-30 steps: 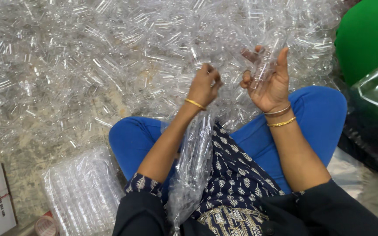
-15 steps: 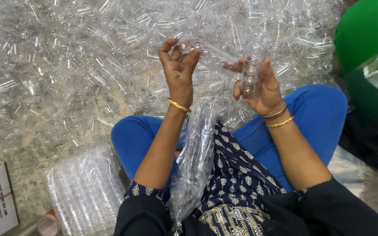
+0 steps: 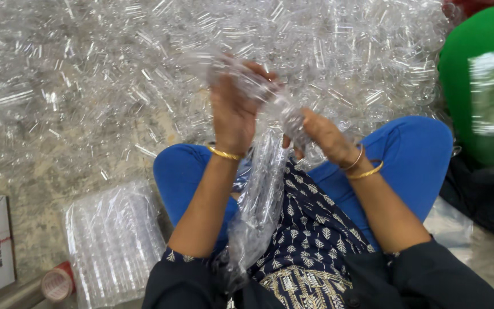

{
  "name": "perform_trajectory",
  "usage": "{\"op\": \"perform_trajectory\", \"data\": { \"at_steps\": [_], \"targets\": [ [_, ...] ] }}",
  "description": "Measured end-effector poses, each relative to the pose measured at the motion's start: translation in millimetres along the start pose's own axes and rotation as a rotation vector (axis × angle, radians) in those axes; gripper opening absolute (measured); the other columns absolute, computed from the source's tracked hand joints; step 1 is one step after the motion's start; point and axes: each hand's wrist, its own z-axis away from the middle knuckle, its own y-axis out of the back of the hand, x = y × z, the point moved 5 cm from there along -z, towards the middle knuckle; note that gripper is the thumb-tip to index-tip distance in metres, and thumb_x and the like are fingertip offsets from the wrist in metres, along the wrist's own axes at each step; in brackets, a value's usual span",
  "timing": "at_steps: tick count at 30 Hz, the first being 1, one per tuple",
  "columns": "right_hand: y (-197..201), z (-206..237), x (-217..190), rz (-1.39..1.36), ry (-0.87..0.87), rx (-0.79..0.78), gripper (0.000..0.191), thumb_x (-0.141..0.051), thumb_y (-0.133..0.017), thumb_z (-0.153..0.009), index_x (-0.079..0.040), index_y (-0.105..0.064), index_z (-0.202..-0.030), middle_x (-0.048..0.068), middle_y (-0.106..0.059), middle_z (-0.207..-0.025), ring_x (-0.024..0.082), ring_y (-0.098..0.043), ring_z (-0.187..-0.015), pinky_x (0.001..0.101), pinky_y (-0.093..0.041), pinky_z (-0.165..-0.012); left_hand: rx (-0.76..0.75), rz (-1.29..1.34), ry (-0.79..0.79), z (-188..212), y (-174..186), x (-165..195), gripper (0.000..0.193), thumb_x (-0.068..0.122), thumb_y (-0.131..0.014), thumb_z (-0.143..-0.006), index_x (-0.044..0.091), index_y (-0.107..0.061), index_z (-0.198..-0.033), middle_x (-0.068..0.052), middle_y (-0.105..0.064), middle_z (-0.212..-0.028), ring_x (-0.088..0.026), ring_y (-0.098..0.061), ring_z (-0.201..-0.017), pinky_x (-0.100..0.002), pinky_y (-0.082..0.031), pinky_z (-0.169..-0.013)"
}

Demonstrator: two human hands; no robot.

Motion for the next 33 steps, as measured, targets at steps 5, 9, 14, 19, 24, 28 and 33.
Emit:
{"op": "perform_trajectory", "data": {
  "at_steps": [5, 9, 14, 19, 24, 28, 33],
  "targets": [
    [-29.7, 2.6, -28.9, 0.287, 0.112, 0.025, 0.056, -0.056, -0.047, -0.105, -0.01, -0.058, -0.135, 0.005, -0.068, -0.089, 0.014, -0.066, -0.072, 0.0286, -0.055, -0.065, -0.038, -0.591, -0.015, 47.1, -2.0, 14.9, 0.064, 0.027, -0.056, -0.112, 0.016, -0.015, -0.16, -0.011, -0.059, -0.124, -0.022, -0.059, -0.113, -0.043, -0.054, -0.107],
    [-47.7, 23.0, -94.7, 0.955, 0.571, 0.231, 0.049, -0.051, -0.067, -0.094, -0.014, -0.06, -0.125, 0.011, -0.067, -0.111, 0.026, -0.066, -0.09, 0.0338, -0.053, -0.075, 0.014, -1.113, -0.463, 86.0, 2.4, 102.1, 0.054, 0.012, -0.06, -0.106, 0.008, -0.034, -0.152, -0.014, -0.052, -0.141, -0.024, -0.051, -0.133, -0.036, -0.043, -0.117],
    [-87.0, 30.9, -139.9, 1.701, 0.685, 0.271, 0.041, -0.049, -0.084, -0.093, -0.03, -0.072, -0.128, -0.002, -0.068, -0.114, 0.02, -0.059, -0.11, 0.052, -0.041, -0.097, -0.248, -1.45, 0.177, 139.9, 23.7, 120.3, 0.048, 0.019, -0.081, -0.087, 0.008, -0.065, -0.13, -0.009, -0.069, -0.117, -0.02, -0.067, -0.107, -0.032, -0.053, -0.088],
    [-166.4, 46.2, -156.1, 1.545, 1.185, 0.259, 0.039, -0.047, -0.085, -0.093, -0.039, -0.067, -0.127, -0.002, -0.049, -0.141, 0.024, -0.04, -0.136, 0.0661, -0.025, -0.113, -0.203, -1.149, 0.243, 180.5, 46.5, 94.9, 0.058, 0.015, -0.08, -0.083, 0.004, -0.055, -0.135, -0.007, -0.066, -0.118, -0.021, -0.065, -0.111, -0.034, -0.052, -0.097],
    [-214.8, 96.8, -134.9, 0.96, 0.654, -0.192, 0.041, -0.042, -0.08, -0.085, -0.016, -0.069, -0.115, 0.025, -0.045, -0.145, 0.041, -0.044, -0.129, 0.0532, -0.042, -0.106, 0.058, -1.051, 0.108, 213.4, 77.0, 135.7, 0.061, 0.008, -0.079, -0.081, 0.006, -0.053, -0.136, -0.005, -0.061, -0.126, -0.02, -0.057, -0.12, -0.033, -0.045, -0.106],
    [-197.1, 95.4, -101.1, 0.993, 0.235, -0.223, 0.031, -0.006, -0.073, -0.076, -0.009, -0.073, -0.107, 0.022, -0.053, -0.143, 0.033, -0.057, -0.108, 0.0425, -0.052, -0.089, -0.078, -1.254, 0.116, 242.1, 76.3, 177.0, 0.056, 0.001, -0.072, -0.073, 0.008, -0.058, -0.127, -0.005, -0.061, -0.122, -0.025, -0.057, -0.121, -0.036, -0.042, -0.11],
    [-173.7, 103.9, -110.0, 0.776, 0.21, 0.013, 0.027, 0.004, -0.062, -0.081, -0.012, -0.07, -0.102, 0.013, -0.059, -0.14, 0.024, -0.062, -0.102, 0.0351, -0.055, -0.085, -0.174, -1.389, 0.278, 272.0, 75.4, 198.5, 0.054, -0.001, -0.07, -0.064, 0.01, -0.064, -0.116, -0.006, -0.065, -0.113, -0.028, -0.058, -0.114, -0.038, -0.042, -0.105]
  ]
}}
